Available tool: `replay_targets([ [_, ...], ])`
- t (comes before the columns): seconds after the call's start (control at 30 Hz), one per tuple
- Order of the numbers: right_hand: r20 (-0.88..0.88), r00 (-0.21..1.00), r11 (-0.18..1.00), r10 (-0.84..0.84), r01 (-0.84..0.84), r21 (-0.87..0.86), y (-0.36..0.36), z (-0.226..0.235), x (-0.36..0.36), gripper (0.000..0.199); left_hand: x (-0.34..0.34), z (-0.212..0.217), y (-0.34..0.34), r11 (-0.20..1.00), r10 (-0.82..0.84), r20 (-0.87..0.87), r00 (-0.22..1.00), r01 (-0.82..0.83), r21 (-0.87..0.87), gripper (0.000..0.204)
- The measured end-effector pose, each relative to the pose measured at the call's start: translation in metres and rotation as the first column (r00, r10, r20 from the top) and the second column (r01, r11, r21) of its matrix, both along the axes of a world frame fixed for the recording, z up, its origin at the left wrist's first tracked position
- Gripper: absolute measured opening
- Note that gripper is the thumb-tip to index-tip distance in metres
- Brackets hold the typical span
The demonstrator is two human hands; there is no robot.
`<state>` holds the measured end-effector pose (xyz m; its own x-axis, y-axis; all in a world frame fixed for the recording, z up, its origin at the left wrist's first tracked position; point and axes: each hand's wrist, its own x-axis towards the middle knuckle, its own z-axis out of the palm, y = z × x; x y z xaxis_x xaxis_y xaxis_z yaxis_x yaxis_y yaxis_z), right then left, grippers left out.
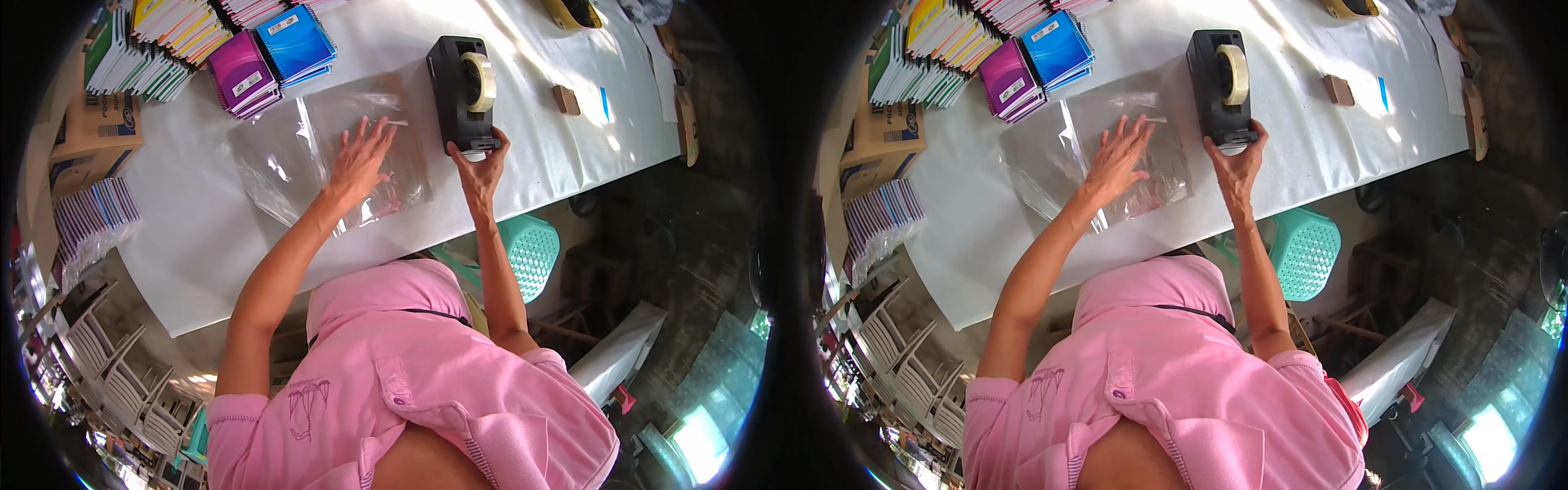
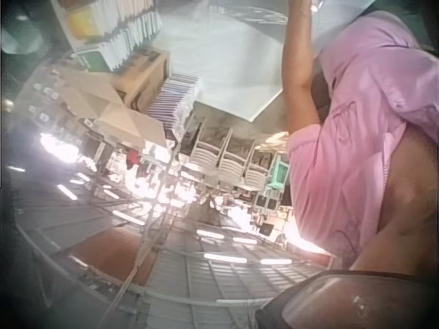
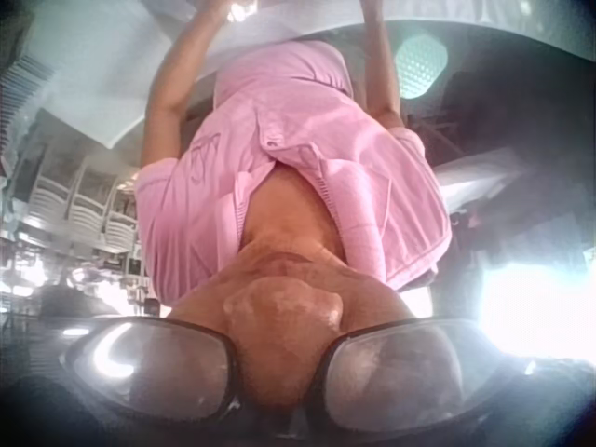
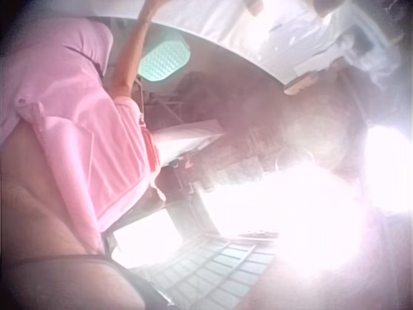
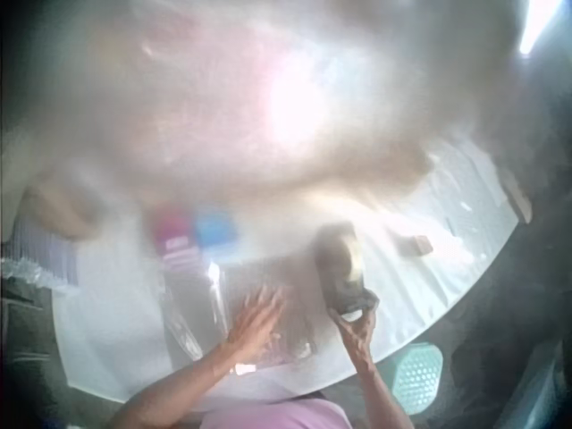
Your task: The person places stacks of colorful spiral-bound notebooks into clear plastic bags on a white table. They smooth the bags and seal them using a tape dispenser. The person repeatedly picks up new stacks of notebooks and places them into fresh bags.
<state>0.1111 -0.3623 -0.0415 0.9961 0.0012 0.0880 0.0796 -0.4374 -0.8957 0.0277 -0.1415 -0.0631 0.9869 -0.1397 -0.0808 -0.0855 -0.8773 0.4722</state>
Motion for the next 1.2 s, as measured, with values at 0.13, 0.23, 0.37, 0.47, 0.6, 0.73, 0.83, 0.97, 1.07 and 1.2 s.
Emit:
replay_targets([
  [0.13,-0.017,0.997,0.996,-0.078,0.077,-0.049,0.022,0.029,-0.003,0.078,0.022,0.035,-0.012,0.972,0.072,-0.272,0.96,-0.006,0.236,0.104],
  [0.23,-0.048,0.993,0.994,-0.108,0.107,-0.021,0.037,0.039,-0.009,0.078,0.026,0.02,-0.009,0.97,0.029,-0.223,0.974,0.026,0.242,0.099],
  [0.37,-0.034,0.994,0.992,-0.102,0.099,-0.083,0.046,0.029,-0.024,0.078,0.024,0.014,-0.014,0.969,0.093,-0.149,0.984,-0.055,0.243,0.092],
  [0.47,-0.03,0.996,0.991,-0.079,0.075,-0.109,0.048,0.035,-0.026,0.079,0.027,0.019,-0.025,0.963,0.128,-0.215,0.968,-0.069,0.259,0.089],
  [0.6,-0.074,0.991,0.993,-0.108,0.104,-0.061,0.056,0.044,-0.023,0.08,0.026,0.022,-0.025,0.966,0.095,-0.201,0.975,-0.042,0.254,0.091],
  [0.73,-0.036,0.993,0.99,-0.114,0.11,-0.09,0.067,0.029,-0.033,0.08,0.021,0.012,-0.021,0.988,0.076,-0.093,0.993,-0.063,0.138,0.108],
  [0.83,-0.052,0.992,0.99,-0.116,0.111,-0.09,0.069,0.022,-0.038,0.08,0.021,0.009,-0.021,0.984,0.09,-0.026,0.996,-0.084,0.156,0.123],
  [0.97,-0.054,0.992,0.991,-0.114,0.109,-0.078,0.065,0.009,-0.042,0.082,0.021,0.023,-0.021,0.989,0.077,-0.07,0.995,-0.067,0.131,0.125],
  [1.07,-0.058,0.994,0.994,-0.097,0.094,-0.049,0.06,0.005,-0.044,0.083,0.015,0.017,-0.016,0.989,0.075,-0.006,0.997,-0.073,0.125,0.124],
  [1.2,-0.047,0.994,0.991,-0.095,0.09,-0.104,0.058,0.002,-0.042,0.085,0.012,0.016,-0.012,0.985,0.065,-0.015,0.998,-0.062,0.159,0.118],
])
